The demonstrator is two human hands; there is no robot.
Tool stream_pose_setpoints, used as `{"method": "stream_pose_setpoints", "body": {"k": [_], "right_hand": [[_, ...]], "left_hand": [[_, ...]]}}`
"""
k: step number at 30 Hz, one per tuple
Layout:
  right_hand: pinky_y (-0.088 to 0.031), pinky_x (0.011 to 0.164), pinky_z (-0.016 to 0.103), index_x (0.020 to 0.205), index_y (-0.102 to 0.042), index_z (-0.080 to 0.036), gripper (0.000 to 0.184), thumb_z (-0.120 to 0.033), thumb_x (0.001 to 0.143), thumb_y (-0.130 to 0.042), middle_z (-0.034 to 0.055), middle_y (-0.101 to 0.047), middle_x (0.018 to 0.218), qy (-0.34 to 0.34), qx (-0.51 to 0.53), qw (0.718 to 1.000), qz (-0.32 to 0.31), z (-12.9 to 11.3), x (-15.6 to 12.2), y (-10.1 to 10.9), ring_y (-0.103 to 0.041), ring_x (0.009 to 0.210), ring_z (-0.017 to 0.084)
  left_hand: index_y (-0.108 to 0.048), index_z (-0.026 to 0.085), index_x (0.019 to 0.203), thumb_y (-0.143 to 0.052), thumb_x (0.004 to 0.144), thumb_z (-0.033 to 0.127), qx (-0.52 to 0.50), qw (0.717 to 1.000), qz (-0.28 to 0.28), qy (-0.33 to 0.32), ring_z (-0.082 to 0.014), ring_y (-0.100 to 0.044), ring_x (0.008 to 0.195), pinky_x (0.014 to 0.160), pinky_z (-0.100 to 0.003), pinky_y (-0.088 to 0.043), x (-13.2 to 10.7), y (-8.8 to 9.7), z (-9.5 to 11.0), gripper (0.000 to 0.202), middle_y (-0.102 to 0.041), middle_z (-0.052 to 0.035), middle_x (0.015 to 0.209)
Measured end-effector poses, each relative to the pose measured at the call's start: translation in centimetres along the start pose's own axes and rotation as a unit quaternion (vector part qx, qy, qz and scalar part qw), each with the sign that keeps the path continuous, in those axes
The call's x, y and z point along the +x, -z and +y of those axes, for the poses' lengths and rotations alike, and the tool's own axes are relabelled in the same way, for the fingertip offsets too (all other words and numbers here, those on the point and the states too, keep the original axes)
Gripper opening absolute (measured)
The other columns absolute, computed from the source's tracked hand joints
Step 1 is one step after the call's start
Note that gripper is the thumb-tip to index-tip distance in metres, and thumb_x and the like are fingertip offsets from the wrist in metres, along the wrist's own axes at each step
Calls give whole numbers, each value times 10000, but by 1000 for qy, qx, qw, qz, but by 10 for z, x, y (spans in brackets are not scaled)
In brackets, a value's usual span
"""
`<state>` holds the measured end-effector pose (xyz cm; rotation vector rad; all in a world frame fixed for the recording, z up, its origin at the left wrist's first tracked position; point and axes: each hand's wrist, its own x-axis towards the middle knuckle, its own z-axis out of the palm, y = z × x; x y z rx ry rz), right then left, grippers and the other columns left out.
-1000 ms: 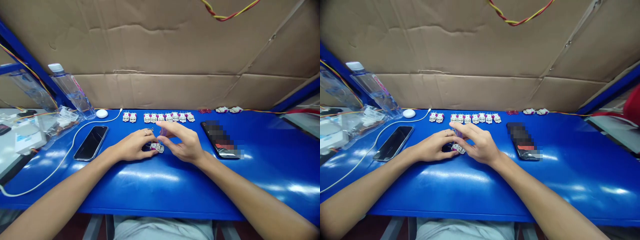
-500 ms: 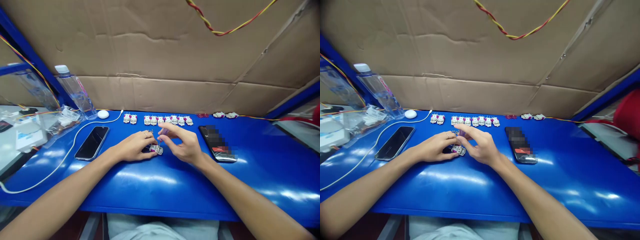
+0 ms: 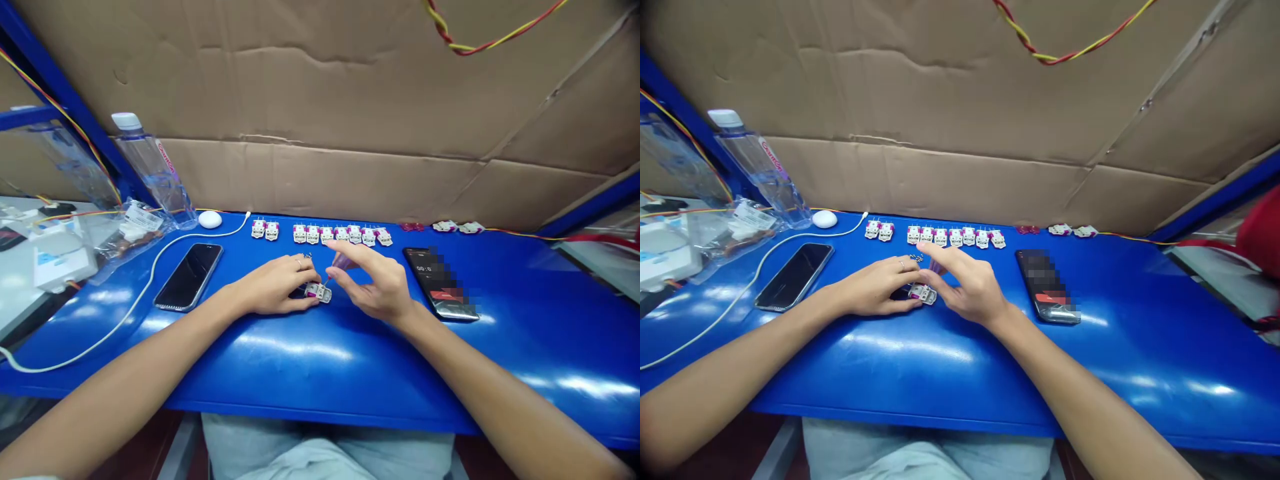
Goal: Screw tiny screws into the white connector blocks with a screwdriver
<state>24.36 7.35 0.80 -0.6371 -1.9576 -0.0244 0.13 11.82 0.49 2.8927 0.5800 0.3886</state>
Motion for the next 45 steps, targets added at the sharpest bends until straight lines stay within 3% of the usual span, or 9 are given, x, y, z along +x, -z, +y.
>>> {"method": "stream_pose_setpoints", "body": {"k": [3, 9, 13, 17, 22, 27, 36, 41, 45], "right_hand": [[-723, 877, 305, 1597, -565, -267, 521, -151, 1090, -586, 87, -816, 1328, -7, 20, 999, -25, -2, 2, 0, -850, 933, 180], [-712, 749, 266, 1531, -630, -299, 492, -203, 1054, -703, 37, -857, 1105, -9, -13, 1000, -1, 0, -1, 0, -829, 797, 170], [-723, 811, 290, 1635, -506, -277, 539, -193, 1107, -573, 86, -823, 1287, -42, 21, 998, -39, 2, -3, -1, -849, 891, 176], [-713, 728, 256, 1556, -598, -316, 549, -200, 1037, -737, 25, -860, 1154, -10, -2, 1000, 7, 3, -3, 1, -818, 742, 150], [-730, 851, 296, 1659, -482, -286, 573, -175, 1105, -572, 77, -794, 1392, -34, 25, 998, -52, 4, -3, 5, -853, 919, 170], [-720, 870, 263, 1557, -604, -297, 538, -201, 1044, -734, 32, -850, 1244, -11, 3, 1000, -14, 4, -5, 6, -855, 921, 170], [-706, 974, 286, 1556, -611, -292, 495, -238, 1074, -708, 41, -834, 1308, 2, -7, 1000, -3, 5, -2, 5, -848, 1073, 192], [-706, 983, 305, 1660, -484, -264, 540, -215, 1127, -562, 76, -769, 1444, -29, 28, 998, -51, 3, -2, 3, -843, 1084, 183], [-718, 886, 277, 1565, -597, -313, 513, -242, 1070, -708, 24, -853, 1194, -8, -4, 1000, -5, 3, -2, 1, -847, 925, 173]], "left_hand": [[-729, 152, 1278, -646, 1076, 449, -3, 1000, 0, -10, -314, -706, 1147, 1009, -420, -564, 0, 0, 0, 369, -733, -163, 1275], [-730, 168, 1294, -648, 1079, 442, -2, 1000, 1, -14, -293, -708, 1105, 973, -391, -563, 0, 1, -1, 358, -743, -144, 1219], [-726, 163, 1307, -652, 1081, 439, -20, 999, 6, -26, -308, -705, 1183, 1024, -406, -564, 0, 3, -3, 364, -735, -155, 1285], [-732, 154, 1305, -668, 1078, 406, -24, 999, 9, -21, -288, -717, 1121, 980, -384, -576, 0, 5, -3, 345, -742, -148, 1230], [-738, 169, 1265, -686, 1069, 413, -55, 998, 6, -14, -288, -713, 1173, 1023, -385, -573, 0, 6, -4, 318, -745, -132, 1255], [-740, 188, 1250, -678, 1064, 401, -62, 998, 1, -1, -278, -715, 1146, 1001, -382, -584, 1, 7, -4, 290, -738, -119, 1235], [-749, 222, 1280, -667, 1071, 436, -63, 998, 13, 16, -297, -695, 1228, 1061, -409, -581, 0, 6, -3, 310, -736, -122, 1286], [-742, 194, 1279, -665, 1066, 435, -64, 998, 4, 7, -292, -701, 1174, 1036, -407, -585, 0, 5, -4, 330, -734, -129, 1266], [-737, 190, 1292, -602, 1105, 421, -62, 998, -1, -1, -294, -698, 1158, 1022, -415, -584, 1, 8, -2, 326, -724, -140, 1270]]}}
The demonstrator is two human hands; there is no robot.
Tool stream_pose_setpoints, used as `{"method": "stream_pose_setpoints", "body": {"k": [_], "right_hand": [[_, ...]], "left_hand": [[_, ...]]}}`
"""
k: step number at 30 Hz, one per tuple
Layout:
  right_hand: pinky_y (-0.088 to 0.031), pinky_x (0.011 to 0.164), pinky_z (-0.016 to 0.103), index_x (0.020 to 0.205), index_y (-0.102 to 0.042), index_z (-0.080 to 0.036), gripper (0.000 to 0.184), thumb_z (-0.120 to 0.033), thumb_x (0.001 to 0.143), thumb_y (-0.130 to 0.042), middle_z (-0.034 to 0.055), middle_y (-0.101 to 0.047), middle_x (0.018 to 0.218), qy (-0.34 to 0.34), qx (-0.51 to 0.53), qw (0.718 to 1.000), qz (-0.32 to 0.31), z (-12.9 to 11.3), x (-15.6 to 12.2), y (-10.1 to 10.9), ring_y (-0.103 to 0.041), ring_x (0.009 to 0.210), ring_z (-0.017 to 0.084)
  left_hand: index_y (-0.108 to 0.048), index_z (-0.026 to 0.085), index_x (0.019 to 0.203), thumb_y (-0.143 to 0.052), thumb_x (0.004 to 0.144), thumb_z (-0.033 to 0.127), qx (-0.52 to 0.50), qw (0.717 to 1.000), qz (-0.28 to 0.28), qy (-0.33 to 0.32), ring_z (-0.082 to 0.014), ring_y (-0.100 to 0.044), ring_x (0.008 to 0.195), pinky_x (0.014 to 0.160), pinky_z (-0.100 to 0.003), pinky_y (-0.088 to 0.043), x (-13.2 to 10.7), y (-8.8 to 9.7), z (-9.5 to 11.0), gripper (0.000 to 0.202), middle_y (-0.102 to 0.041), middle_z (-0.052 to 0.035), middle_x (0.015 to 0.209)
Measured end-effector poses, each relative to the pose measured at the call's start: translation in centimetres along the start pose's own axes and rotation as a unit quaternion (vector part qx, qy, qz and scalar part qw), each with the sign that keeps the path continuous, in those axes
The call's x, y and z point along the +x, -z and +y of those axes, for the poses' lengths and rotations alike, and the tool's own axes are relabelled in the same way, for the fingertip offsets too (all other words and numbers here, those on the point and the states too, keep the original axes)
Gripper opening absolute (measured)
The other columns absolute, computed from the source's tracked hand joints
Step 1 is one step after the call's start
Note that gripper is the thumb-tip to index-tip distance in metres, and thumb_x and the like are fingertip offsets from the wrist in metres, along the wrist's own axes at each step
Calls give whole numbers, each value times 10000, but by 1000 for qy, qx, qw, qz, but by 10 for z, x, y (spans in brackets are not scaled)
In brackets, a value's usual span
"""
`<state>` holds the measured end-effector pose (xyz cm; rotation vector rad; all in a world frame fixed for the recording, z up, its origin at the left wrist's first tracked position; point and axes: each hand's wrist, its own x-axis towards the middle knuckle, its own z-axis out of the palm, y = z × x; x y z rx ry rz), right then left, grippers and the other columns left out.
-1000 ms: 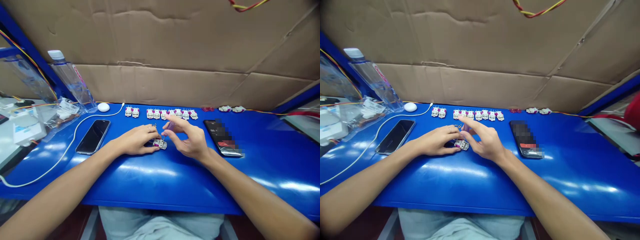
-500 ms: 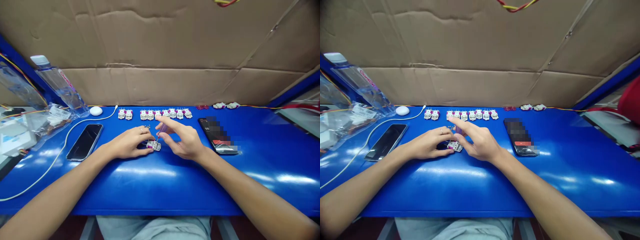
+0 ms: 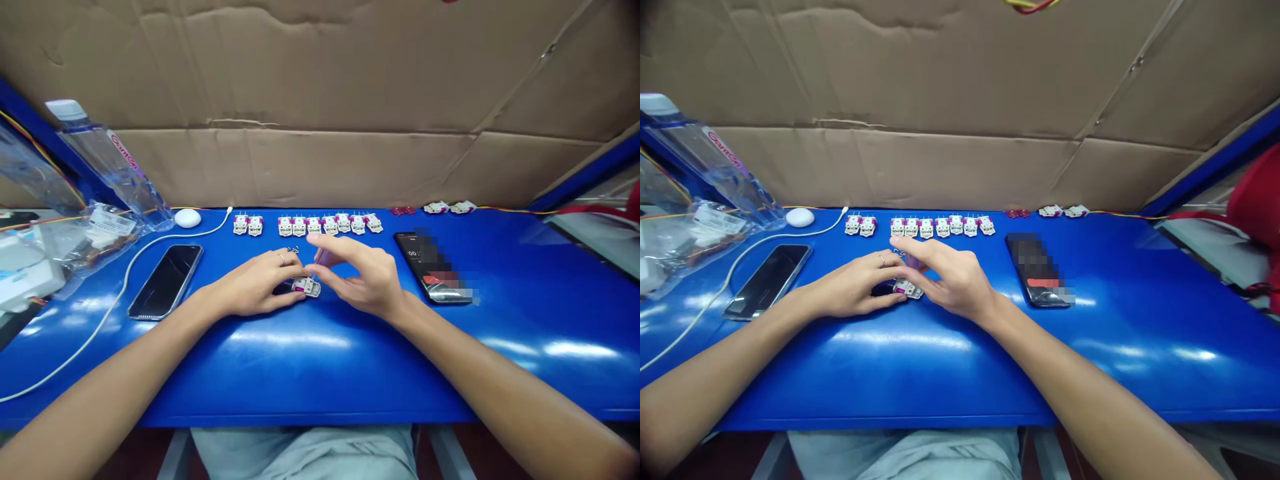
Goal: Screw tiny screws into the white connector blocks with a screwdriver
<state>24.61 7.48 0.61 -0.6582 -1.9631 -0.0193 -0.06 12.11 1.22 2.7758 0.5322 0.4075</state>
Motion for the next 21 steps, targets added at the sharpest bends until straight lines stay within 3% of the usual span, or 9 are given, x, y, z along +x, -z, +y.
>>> {"method": "stream_pose_setpoints", "body": {"k": [6, 10, 15, 18, 21], "right_hand": [[-711, 979, 313, 1646, -508, -273, 511, -238, 1136, -535, 69, -791, 1398, -13, 9, 999, -44, 0, 0, 0, -844, 1062, 183], [-720, 937, 286, 1556, -616, -276, 484, -218, 1079, -674, 49, -836, 1300, -5, 3, 1000, -1, -1, 0, 0, -853, 1022, 189], [-727, 892, 285, 1648, -505, -267, 557, -172, 1104, -576, 86, -766, 1453, -26, 30, 999, -36, -2, 0, 1, -856, 984, 176], [-735, 838, 282, 1545, -620, -278, 480, -195, 1074, -663, 58, -835, 1294, -34, 24, 999, -1, -2, -1, 0, -850, 905, 175], [-737, 768, 282, 1501, -659, -286, 451, -225, 1057, -704, 47, -851, 1227, -38, 24, 999, 17, -1, -1, 0, -831, 816, 168]], "left_hand": [[-748, 186, 1265, -575, 1127, 375, -14, 1000, -5, -22, -304, -673, 1211, 1084, -442, -559, 1, -1, -2, 291, -711, -161, 1309], [-735, 197, 1299, -562, 1132, 336, -31, 999, -8, -21, -302, -647, 1229, 1097, -457, -542, 2, -1, 0, 277, -712, -157, 1310], [-723, 198, 1300, -520, 1144, 281, -56, 998, -14, -29, -294, -616, 1321, 1165, -462, -503, 4, 1, 6, 269, -738, -134, 1355], [-729, 206, 1292, -538, 1123, 238, -62, 998, 4, -25, -288, -619, 1352, 1177, -459, -501, 4, 1, 8, 257, -748, -117, 1369], [-736, 208, 1293, -631, 1090, 337, -47, 998, 36, -1, -306, -641, 1315, 1146, -470, -523, 3, -2, 10, 263, -737, -128, 1371]]}}
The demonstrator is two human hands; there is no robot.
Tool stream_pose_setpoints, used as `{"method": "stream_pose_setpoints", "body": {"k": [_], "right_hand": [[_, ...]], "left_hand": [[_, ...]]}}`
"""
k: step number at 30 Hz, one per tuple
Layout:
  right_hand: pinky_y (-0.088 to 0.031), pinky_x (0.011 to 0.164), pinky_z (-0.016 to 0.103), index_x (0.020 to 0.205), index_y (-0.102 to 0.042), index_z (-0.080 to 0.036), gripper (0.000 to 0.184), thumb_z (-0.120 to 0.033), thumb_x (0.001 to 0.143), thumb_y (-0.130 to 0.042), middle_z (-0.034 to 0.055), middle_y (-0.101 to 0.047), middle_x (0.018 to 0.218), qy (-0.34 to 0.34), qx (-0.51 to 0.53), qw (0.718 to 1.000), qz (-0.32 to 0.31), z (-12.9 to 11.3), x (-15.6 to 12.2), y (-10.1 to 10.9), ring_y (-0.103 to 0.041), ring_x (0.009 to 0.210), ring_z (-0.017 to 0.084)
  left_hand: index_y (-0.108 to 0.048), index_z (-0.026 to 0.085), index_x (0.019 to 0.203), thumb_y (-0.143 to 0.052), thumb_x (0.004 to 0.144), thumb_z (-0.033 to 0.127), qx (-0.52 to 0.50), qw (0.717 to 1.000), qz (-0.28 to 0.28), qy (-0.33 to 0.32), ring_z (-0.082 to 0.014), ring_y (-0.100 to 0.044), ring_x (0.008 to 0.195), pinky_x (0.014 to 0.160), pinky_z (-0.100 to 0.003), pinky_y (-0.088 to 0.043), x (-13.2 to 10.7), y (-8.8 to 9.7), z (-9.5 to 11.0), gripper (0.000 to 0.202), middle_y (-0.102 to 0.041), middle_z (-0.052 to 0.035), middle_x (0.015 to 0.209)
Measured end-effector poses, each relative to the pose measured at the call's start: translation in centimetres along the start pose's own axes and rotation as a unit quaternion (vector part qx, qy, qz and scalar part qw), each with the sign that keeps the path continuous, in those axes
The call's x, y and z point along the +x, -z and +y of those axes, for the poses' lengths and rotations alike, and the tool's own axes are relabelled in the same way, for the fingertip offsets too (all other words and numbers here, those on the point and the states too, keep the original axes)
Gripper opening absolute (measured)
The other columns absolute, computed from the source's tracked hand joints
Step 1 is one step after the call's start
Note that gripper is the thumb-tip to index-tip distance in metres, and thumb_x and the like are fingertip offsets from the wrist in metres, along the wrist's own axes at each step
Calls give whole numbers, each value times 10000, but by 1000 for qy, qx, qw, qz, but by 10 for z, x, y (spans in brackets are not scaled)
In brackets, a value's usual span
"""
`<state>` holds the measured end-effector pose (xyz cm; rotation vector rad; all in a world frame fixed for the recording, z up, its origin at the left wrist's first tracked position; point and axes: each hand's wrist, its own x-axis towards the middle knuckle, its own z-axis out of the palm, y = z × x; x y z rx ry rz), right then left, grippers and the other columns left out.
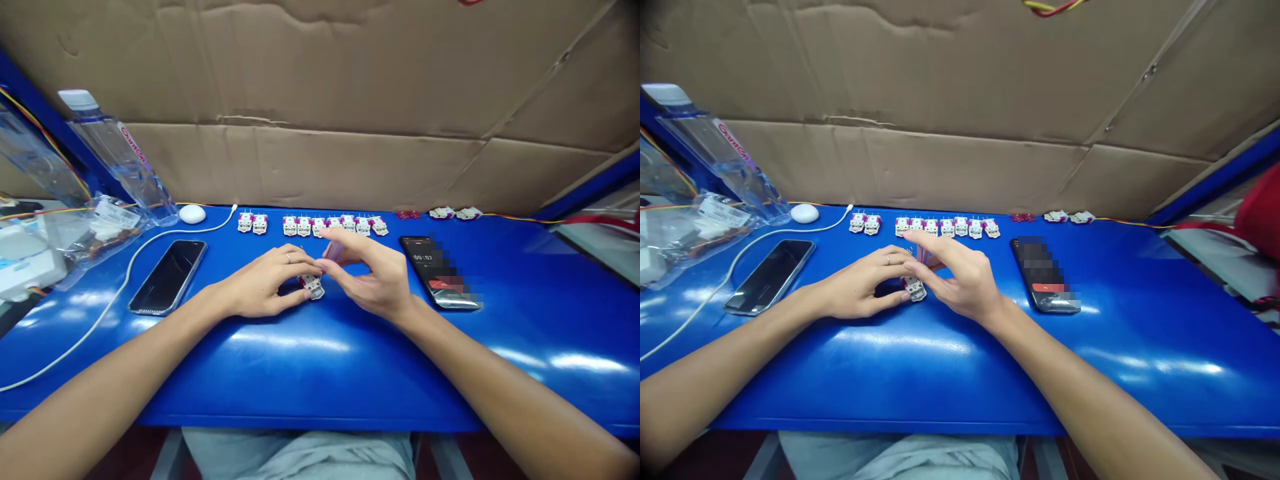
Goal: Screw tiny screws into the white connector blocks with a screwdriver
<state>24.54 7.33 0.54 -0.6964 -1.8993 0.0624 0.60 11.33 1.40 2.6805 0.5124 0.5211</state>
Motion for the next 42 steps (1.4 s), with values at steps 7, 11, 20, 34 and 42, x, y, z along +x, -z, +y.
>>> {"method": "stream_pose_setpoints", "body": {"k": [7, 11, 20, 34, 42], "right_hand": [[-740, 851, 287, 1562, -625, -273, 485, -210, 1081, -647, 65, -814, 1360, -7, 11, 999, -34, 0, 2, 2, -857, 982, 189], [-740, 794, 271, 1485, -689, -305, 470, -196, 1030, -738, 25, -849, 1269, 18, -11, 1000, 3, 0, 1, 1, -852, 888, 176], [-709, 1005, 327, 1647, -504, -309, 554, -194, 1109, -559, 49, -761, 1467, 0, -10, 997, -82, 3, 1, 8, -838, 1154, 219], [-731, 940, 315, 1567, -601, -263, 525, -180, 1057, -696, 74, -824, 1340, 59, -43, 997, -34, 3, -1, 10, -869, 1005, 212], [-729, 882, 269, 1552, -618, -248, 543, -141, 1030, -724, 54, -864, 1213, 29, -34, 998, -44, -1, -2, 11, -875, 930, 193]], "left_hand": [[-741, 193, 1271, -697, 1038, 520, 65, 997, 36, 33, -304, -635, 1130, 1004, -466, -560, 0, -6, -1, 404, -717, -130, 1257], [-731, 200, 1294, -772, 984, 509, 73, 997, 19, 34, -308, -619, 1101, 973, -464, -550, 0, -5, 0, 439, -716, -123, 1233], [-722, 191, 1248, -719, 1008, 445, 85, 996, 13, 31, -316, -628, 1149, 1011, -473, -552, 1, -6, 3, 350, -715, -128, 1272], [-726, 182, 1211, -740, 991, 457, 79, 996, 29, 36, -305, -641, 1112, 969, -454, -566, 0, -11, 5, 352, -706, -124, 1245], [-724, 202, 1180, -768, 973, 407, 67, 994, 57, 63, -282, -662, 1097, 953, -421, -579, 1, -17, 9, 295, -725, -98, 1198]]}}
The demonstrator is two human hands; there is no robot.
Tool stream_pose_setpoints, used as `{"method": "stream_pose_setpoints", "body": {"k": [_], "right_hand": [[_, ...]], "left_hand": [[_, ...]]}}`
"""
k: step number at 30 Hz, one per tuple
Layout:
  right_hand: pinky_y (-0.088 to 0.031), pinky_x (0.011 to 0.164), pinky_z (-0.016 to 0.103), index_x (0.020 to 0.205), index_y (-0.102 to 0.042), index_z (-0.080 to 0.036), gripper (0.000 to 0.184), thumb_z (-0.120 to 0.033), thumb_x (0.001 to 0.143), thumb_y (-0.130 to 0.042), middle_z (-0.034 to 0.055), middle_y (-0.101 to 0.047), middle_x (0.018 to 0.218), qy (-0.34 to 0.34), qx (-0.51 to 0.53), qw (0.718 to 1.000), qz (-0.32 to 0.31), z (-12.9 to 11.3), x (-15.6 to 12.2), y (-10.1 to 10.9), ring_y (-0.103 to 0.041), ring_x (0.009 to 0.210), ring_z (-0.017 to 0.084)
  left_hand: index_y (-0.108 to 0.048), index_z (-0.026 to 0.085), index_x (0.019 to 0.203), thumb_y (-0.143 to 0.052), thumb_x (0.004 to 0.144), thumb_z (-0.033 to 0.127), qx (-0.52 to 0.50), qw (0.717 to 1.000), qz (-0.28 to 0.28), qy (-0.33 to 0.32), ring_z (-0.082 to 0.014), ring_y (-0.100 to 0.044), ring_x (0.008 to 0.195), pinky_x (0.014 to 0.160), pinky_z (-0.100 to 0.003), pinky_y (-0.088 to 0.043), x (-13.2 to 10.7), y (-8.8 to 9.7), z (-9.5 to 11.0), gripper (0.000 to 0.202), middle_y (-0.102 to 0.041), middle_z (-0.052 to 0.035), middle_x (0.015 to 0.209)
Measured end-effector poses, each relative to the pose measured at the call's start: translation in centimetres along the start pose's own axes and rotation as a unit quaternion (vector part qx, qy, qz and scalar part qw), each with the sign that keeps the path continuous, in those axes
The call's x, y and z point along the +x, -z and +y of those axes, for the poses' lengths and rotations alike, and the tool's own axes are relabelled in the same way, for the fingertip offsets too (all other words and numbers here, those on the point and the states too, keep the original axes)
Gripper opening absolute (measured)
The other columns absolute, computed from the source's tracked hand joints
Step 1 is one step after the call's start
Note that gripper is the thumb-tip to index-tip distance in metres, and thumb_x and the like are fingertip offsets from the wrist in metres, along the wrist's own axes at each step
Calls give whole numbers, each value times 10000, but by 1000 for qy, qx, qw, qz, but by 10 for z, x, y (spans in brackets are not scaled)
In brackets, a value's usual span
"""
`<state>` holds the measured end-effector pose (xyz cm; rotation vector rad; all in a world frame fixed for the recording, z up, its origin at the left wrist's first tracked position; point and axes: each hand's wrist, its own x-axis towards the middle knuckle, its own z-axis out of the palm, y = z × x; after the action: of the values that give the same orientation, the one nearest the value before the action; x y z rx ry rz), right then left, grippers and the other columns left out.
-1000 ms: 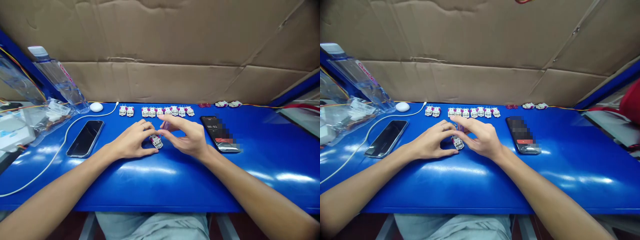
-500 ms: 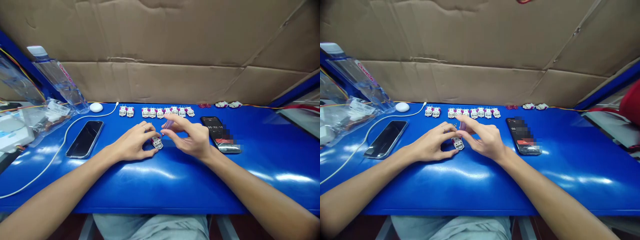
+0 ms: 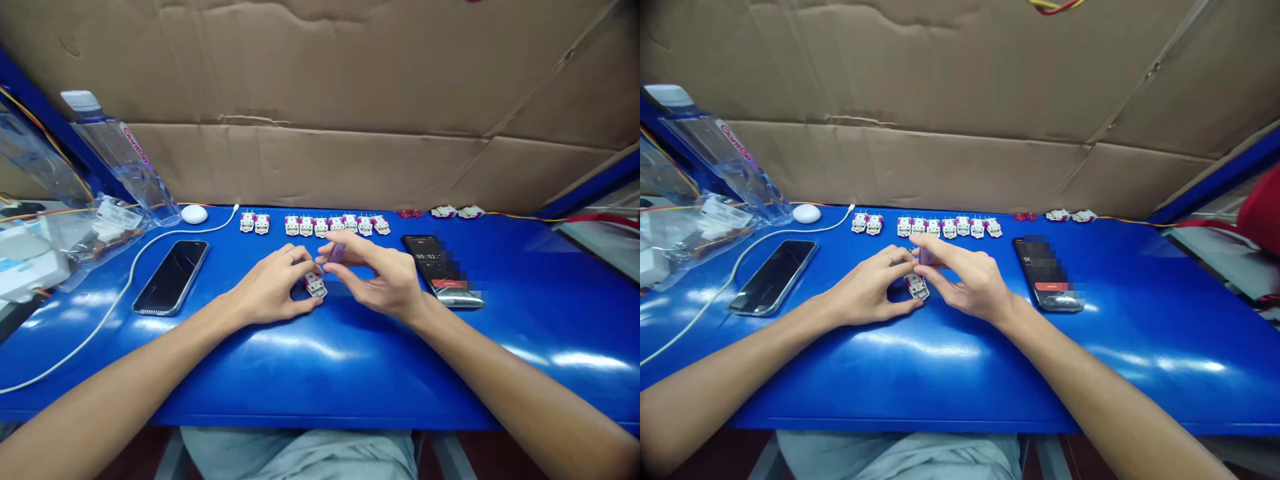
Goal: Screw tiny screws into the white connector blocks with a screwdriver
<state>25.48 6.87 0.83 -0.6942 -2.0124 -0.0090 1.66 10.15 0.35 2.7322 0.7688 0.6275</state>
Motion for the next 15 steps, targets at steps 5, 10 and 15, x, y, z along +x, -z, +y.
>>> {"method": "stream_pose_setpoints", "body": {"k": [5, 10, 15], "right_hand": [[-724, 743, 235, 1494, -662, -287, 527, -182, 997, -803, -4, -885, 1044, 27, -45, 997, 50, -2, 2, -1, -857, 746, 169], [-739, 732, 261, 1478, -686, -298, 543, -201, 968, -844, 0, -881, 1024, 5, 2, 997, 75, -2, 1, -6, -865, 778, 187], [-747, 784, 277, 1516, -645, -288, 592, -150, 969, -825, 15, -875, 1021, -20, 68, 995, 68, -8, -2, -8, -871, 838, 190]], "left_hand": [[-762, 202, 1158, -839, 926, 497, 62, 998, -6, 17, -290, -655, 1065, 900, -426, -582, 1, 0, 7, 383, -765, -79, 1207], [-756, 228, 1193, -802, 944, 482, 100, 989, -47, 100, -272, -704, 1078, 815, -365, -579, 4, 7, 21, 359, -749, -73, 1236], [-746, 242, 1209, -779, 937, 404, 146, 959, -161, 184, -307, -744, 1041, 751, -361, -557, 6, 46, 34, 318, -750, -85, 1203]]}}
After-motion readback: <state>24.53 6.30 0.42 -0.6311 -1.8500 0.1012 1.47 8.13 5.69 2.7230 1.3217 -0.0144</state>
